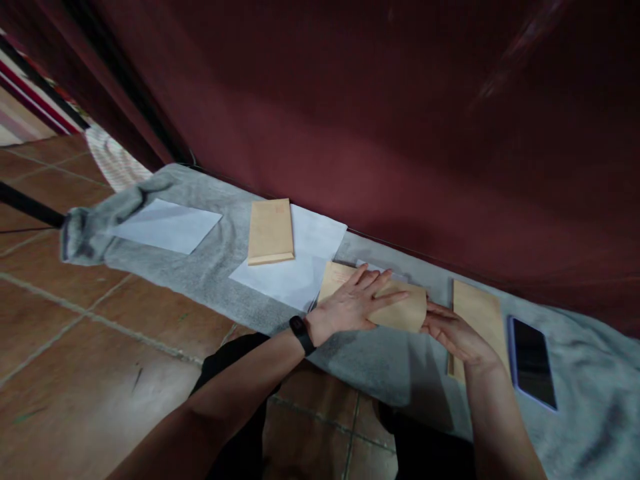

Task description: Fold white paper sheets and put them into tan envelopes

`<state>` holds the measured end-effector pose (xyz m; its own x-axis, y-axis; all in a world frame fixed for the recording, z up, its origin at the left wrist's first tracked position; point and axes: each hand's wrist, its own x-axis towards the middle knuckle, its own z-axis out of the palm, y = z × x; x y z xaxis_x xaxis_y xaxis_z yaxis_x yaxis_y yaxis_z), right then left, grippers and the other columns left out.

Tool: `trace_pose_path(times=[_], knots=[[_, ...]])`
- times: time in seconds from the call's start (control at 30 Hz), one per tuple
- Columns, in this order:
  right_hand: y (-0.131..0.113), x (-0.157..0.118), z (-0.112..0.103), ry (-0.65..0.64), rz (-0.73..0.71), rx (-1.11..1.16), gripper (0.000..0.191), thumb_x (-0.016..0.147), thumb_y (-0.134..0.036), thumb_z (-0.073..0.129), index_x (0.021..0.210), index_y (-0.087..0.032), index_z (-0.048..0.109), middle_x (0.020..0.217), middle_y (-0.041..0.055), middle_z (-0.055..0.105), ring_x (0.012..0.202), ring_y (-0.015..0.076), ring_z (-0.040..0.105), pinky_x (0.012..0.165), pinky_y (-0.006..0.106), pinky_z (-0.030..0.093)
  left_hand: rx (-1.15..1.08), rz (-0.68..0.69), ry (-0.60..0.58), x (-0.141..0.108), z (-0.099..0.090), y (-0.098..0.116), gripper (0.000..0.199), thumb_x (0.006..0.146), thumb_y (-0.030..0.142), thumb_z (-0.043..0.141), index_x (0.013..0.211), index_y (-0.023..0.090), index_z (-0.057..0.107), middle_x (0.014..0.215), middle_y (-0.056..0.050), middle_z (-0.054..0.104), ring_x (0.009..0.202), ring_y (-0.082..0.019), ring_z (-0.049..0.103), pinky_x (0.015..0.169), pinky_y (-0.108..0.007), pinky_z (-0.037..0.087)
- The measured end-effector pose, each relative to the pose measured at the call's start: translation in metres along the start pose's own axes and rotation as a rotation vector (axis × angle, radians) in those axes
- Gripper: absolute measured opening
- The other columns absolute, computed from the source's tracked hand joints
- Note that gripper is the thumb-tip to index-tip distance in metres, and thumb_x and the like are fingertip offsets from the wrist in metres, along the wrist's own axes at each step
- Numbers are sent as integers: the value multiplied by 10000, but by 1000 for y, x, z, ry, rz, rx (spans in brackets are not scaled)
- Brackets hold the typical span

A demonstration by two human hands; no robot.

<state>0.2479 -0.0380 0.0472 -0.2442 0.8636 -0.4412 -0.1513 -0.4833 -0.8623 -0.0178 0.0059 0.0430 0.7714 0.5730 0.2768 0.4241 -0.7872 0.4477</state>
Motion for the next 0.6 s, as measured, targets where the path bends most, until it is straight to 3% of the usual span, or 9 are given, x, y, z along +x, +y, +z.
trace_pose_path(times=[0.13, 0.3, 0.43, 0.6], knots=[[0, -1, -1, -26, -22, 12, 392, 675, -345, 849, 1048, -254, 775, 955, 48, 804, 917, 280, 740, 820, 391, 578, 34, 42, 0, 1, -2, 2, 1043, 729, 282, 877, 1594, 358, 299, 1712, -111, 164, 1531, -408, 237, 1228, -606, 56], [-2, -2, -14, -14, 16, -131, 386, 683, -382, 862, 1034, -236, 794, 945, 70, 799, 807, 251, 724, 673, 331, 563, 96, 76, -7, 0, -4, 8, 1017, 752, 279, 856, 1599, 340, 296, 1704, -122, 188, 1513, -408, 268, 1230, -579, 78], [0, -2, -20, 11, 5, -239, 387, 630, -322, 899, 1003, -273, 808, 1006, 47, 796, 921, 276, 719, 758, 349, 580, 133, 95, -35, 0, -6, 13, 1045, 732, 240, 858, 1601, 342, 287, 1700, -108, 209, 1503, -395, 287, 1228, -555, 100], [16, 3, -13, 16, -21, -226, 333, 624, -326, 878, 947, -313, 801, 996, 39, 791, 971, 311, 713, 823, 424, 598, 156, 112, -24, 0, -3, 10, 1029, 735, 292, 856, 1599, 327, 300, 1689, -134, 226, 1444, -395, 373, 1222, -543, 116]])
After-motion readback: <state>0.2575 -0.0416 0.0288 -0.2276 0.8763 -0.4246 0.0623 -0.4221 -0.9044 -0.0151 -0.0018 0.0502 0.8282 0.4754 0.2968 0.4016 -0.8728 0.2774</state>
